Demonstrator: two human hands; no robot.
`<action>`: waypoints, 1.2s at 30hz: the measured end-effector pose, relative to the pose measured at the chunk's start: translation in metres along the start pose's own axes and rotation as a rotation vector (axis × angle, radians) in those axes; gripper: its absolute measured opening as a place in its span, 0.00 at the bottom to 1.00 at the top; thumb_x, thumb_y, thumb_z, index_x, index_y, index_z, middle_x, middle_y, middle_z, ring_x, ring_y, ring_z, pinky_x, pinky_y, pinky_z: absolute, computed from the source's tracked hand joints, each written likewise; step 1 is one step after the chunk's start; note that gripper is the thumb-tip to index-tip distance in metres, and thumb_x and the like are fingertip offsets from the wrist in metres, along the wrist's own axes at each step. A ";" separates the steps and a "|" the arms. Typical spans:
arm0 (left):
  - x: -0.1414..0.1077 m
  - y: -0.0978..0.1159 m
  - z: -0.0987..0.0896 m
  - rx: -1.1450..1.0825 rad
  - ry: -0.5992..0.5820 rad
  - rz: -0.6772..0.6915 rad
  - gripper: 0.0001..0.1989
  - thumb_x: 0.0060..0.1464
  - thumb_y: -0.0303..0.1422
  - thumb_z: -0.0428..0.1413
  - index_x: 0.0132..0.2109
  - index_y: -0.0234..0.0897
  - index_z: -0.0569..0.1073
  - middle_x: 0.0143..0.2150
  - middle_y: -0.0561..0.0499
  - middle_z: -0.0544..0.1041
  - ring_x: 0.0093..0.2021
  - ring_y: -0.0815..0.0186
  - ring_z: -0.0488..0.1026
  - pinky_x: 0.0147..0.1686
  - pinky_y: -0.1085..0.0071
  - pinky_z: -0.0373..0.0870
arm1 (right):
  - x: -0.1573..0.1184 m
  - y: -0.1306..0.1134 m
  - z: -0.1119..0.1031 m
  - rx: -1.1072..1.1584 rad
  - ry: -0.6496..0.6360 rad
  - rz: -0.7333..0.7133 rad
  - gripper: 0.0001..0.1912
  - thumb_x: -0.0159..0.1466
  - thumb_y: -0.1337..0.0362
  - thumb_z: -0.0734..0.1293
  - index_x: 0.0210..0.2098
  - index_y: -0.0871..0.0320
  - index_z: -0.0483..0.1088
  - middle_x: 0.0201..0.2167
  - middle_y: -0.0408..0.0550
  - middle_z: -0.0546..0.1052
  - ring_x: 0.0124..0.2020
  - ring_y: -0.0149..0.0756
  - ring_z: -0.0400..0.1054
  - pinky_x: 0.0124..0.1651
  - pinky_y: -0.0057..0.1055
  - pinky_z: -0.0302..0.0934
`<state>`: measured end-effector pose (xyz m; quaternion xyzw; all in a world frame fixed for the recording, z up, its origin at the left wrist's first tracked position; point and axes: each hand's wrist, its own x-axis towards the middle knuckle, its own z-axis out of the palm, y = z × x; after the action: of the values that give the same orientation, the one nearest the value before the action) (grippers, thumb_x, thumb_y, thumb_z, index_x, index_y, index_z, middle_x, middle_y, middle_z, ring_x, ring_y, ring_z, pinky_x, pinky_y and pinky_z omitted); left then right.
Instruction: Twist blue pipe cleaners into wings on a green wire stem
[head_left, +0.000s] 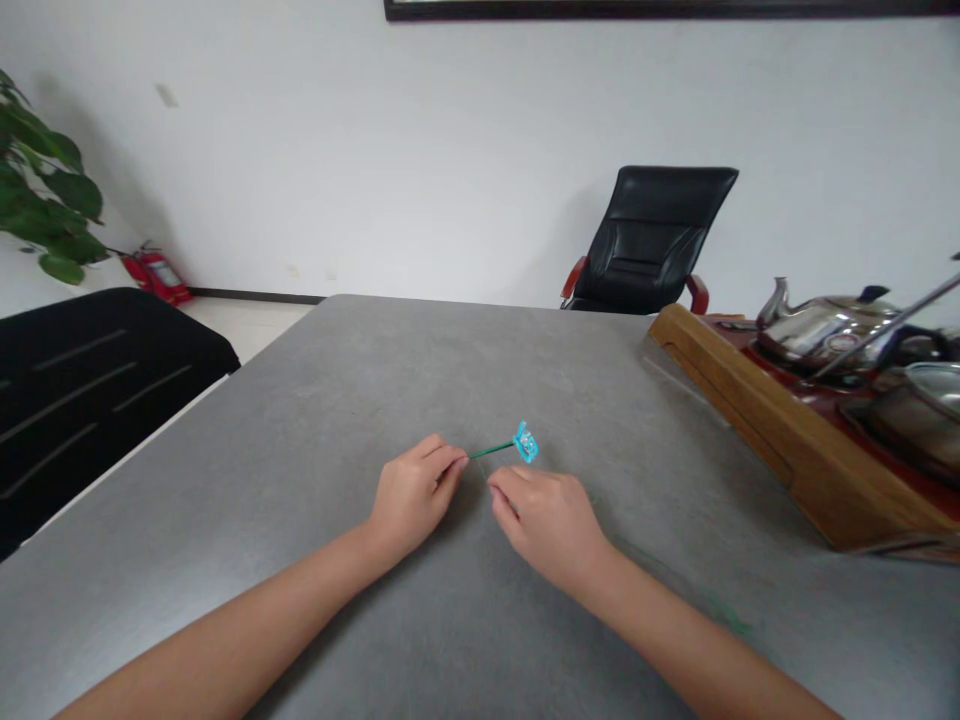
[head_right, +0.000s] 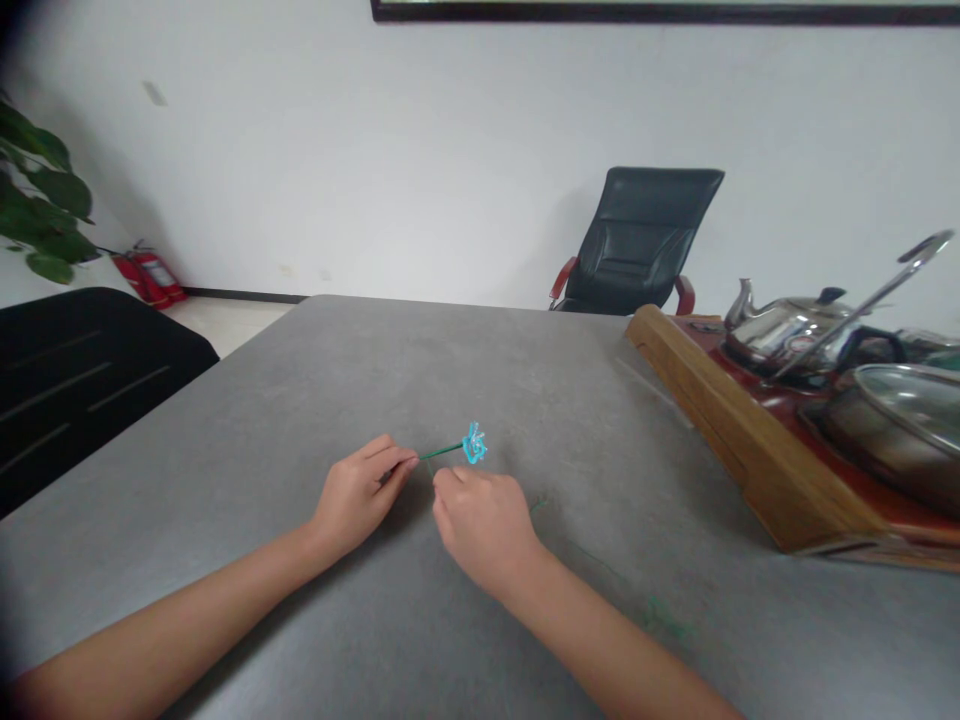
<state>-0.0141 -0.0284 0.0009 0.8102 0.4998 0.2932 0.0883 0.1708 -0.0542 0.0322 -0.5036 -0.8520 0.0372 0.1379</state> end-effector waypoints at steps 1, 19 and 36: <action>0.000 0.000 0.000 -0.020 0.006 -0.011 0.11 0.62 0.33 0.47 0.39 0.39 0.75 0.31 0.52 0.71 0.30 0.69 0.68 0.30 0.75 0.61 | 0.000 0.001 0.002 0.022 0.012 0.008 0.11 0.63 0.69 0.58 0.30 0.58 0.71 0.26 0.48 0.76 0.26 0.35 0.68 0.28 0.30 0.47; 0.004 -0.002 0.001 -0.357 0.090 0.016 0.10 0.61 0.32 0.50 0.39 0.37 0.76 0.28 0.52 0.71 0.30 0.69 0.67 0.31 0.75 0.61 | 0.017 0.035 0.042 0.973 0.017 0.329 0.09 0.55 0.59 0.64 0.24 0.59 0.69 0.14 0.35 0.53 0.18 0.26 0.45 0.22 0.27 0.40; -0.001 0.005 -0.002 -0.431 0.001 0.144 0.10 0.61 0.31 0.49 0.39 0.36 0.75 0.28 0.52 0.70 0.30 0.69 0.67 0.31 0.74 0.61 | 0.018 0.040 0.047 1.064 0.093 0.273 0.07 0.55 0.60 0.66 0.26 0.58 0.72 0.24 0.44 0.72 0.27 0.33 0.64 0.32 0.29 0.56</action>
<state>-0.0116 -0.0318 0.0045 0.8060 0.3667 0.3992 0.2379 0.1837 -0.0152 -0.0171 -0.4714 -0.6356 0.4582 0.4047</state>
